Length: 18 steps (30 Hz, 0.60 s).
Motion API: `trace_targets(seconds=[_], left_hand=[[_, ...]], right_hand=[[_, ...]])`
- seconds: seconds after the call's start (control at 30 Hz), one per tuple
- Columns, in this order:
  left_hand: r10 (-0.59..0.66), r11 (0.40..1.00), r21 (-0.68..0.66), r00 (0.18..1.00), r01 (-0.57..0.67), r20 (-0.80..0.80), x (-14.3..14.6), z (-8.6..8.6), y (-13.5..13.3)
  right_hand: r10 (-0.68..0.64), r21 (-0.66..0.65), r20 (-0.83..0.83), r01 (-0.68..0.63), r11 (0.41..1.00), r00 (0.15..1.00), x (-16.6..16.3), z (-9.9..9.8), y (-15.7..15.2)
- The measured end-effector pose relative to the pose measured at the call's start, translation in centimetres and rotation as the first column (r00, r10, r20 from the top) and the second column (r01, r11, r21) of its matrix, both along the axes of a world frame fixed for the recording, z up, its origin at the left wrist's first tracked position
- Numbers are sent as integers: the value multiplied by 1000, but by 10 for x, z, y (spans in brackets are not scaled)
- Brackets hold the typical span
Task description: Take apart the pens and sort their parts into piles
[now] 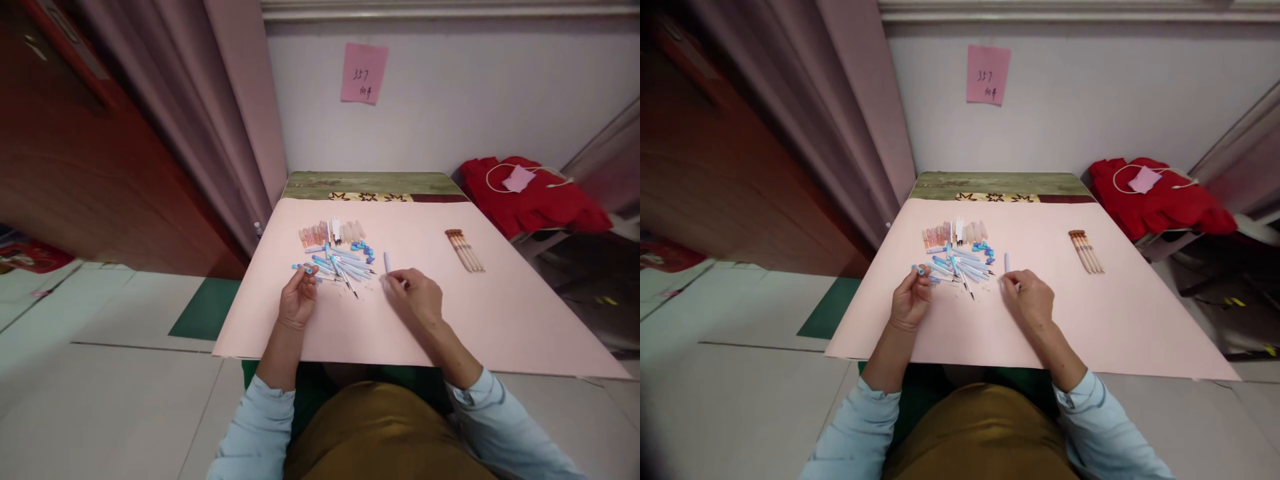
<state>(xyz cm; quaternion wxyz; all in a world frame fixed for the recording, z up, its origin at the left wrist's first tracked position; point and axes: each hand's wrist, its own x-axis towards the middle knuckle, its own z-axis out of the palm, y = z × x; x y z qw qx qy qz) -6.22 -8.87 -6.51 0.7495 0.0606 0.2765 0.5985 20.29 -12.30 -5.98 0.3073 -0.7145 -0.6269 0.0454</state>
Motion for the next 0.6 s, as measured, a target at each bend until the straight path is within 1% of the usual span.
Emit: trace_targets(seconds=[0.07, 0.13, 0.23, 0.3, 0.37, 0.47, 0.6], left_hand=[[21, 1000, 7, 1000, -21, -17, 2, 0, 1], [41, 999, 22, 999, -40, -26, 3, 0, 2], [61, 997, 44, 998, -60, -28, 5, 0, 2], [72, 996, 55, 997, -71, -30, 5, -1, 2], [78, 995, 61, 996, -75, -37, 6, -1, 2], [80, 995, 62, 995, -77, -52, 5, -3, 2], [77, 995, 66, 995, -73, -64, 5, -3, 2]], right_hand=[[-84, 1, -14, 84, 996, 996, 18, 8, 3], [-117, -18, -12, 117, 993, 993, 29, 12, 2], [-53, -92, -4, 53, 994, 999, 30, 13, -3], [20, -142, -11, -22, 990, 1000, 21, 11, -7], [73, -165, -21, -75, 983, 997, 12, 9, -10], [109, -163, -14, -110, 981, 994, 2, 5, -8], [136, -201, 18, -129, 971, 991, 1, -1, -4]])
